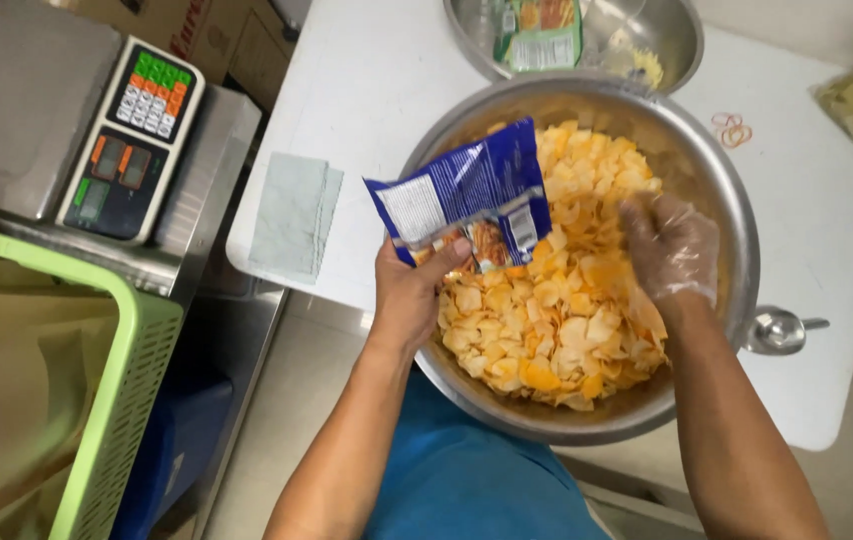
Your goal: The person is seasoning a large bowl of potato chips by adding ingredients with a measuring spoon and multiple seasoning packets, then mixing them thoroughly by hand.
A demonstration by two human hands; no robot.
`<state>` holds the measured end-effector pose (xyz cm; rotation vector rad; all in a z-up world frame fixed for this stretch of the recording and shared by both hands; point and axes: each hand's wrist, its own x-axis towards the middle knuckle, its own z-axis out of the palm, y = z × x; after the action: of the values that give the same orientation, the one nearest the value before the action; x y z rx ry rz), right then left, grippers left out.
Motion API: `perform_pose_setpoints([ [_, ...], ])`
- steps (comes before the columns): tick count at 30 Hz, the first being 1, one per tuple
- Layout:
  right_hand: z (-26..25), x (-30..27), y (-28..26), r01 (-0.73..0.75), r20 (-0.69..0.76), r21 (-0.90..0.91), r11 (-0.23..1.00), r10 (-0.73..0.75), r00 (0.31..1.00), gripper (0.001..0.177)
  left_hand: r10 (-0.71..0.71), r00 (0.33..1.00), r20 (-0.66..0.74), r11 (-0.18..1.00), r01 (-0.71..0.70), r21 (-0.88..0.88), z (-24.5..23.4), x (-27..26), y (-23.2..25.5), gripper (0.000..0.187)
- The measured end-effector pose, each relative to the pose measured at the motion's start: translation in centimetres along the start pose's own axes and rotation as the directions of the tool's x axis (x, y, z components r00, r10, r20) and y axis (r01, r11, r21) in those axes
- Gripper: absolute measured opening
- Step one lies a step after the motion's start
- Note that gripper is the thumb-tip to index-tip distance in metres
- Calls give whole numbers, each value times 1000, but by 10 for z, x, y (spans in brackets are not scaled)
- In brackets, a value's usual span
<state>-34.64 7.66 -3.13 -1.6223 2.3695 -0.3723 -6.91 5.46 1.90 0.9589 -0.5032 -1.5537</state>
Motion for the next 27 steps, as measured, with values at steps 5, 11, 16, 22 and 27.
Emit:
perform_pose_setpoints([
  [5, 20, 24, -21, -91, 223, 26, 996, 83, 971, 25, -29, 998, -51, 986, 20, -166, 10, 3, 6, 43],
  [11, 65, 39, 33, -123, 210, 73, 990, 105, 972, 26, -37, 995, -96, 994, 26, -110, -9, 6, 2, 43],
  [16, 16, -9, 38, -198, 269, -11, 980, 193, 943, 34, -16, 993, -113, 991, 0, -132, -16, 2, 10, 39],
  [22, 1, -86, 27, -270, 210, -160, 950, 300, 931, 58, 34, 991, -127, 989, -52, -141, -30, 3, 15, 35],
  [27, 17, -109, -29, -391, 343, 172, 904, 317, 884, 80, -1, 996, -86, 988, -12, -153, -13, 0, -5, 34],
])
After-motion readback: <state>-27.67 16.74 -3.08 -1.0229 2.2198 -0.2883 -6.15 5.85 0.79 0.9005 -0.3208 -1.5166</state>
